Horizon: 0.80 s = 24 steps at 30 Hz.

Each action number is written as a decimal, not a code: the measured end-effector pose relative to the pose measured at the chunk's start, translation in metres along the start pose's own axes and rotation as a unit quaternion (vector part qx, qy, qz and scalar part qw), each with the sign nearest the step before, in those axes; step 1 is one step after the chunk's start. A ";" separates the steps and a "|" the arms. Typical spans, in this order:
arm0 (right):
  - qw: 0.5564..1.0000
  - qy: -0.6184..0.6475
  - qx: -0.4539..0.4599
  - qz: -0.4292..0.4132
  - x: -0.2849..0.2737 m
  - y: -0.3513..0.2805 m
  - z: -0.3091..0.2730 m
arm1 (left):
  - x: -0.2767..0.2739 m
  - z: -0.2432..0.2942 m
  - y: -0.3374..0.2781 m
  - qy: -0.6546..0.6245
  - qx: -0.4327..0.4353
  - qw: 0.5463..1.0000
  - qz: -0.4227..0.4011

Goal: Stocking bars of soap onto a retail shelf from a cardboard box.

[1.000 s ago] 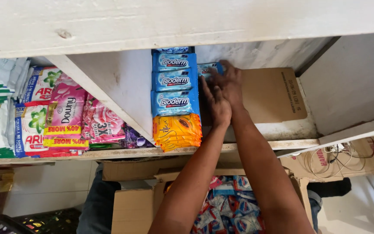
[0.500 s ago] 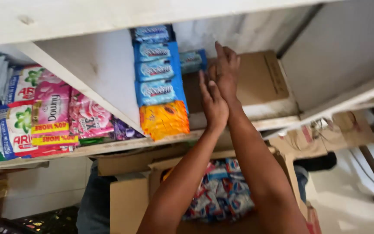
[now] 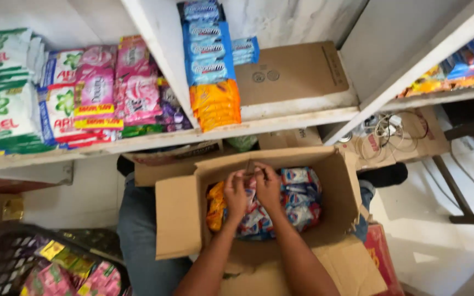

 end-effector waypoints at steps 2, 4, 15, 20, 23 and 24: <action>0.990 -0.122 -0.059 -0.032 -0.003 0.008 0.034 | -0.033 -0.038 -0.013 0.050 -0.048 0.998 0.000; 0.962 -0.245 -0.093 -0.079 -0.006 -0.012 0.057 | -0.060 -0.059 -0.034 0.109 -0.119 0.987 0.002; 0.938 -0.311 -0.028 -0.147 -0.005 -0.011 0.111 | -0.065 -0.167 -0.038 0.060 -0.228 0.970 0.052; 0.845 -0.426 -0.097 -0.309 0.018 -0.028 0.236 | -0.089 -0.212 -0.068 0.458 -0.169 0.868 -0.091; 0.727 -0.523 -0.059 -0.441 0.033 -0.044 0.263 | -0.084 -0.206 -0.071 0.485 -0.269 0.815 -0.171; 0.662 -0.552 0.088 -0.498 0.036 -0.056 0.267 | -0.085 -0.203 -0.072 0.485 -0.291 0.807 -0.173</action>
Point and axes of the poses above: each hand's wrist, its own y-axis towards the middle knuckle, its own x-axis out of the palm, z = x × y, the point moved 5 cm from there along y, towards the middle knuckle, and after that the axes turned 11 degrees about x, right-handed, at the moved point
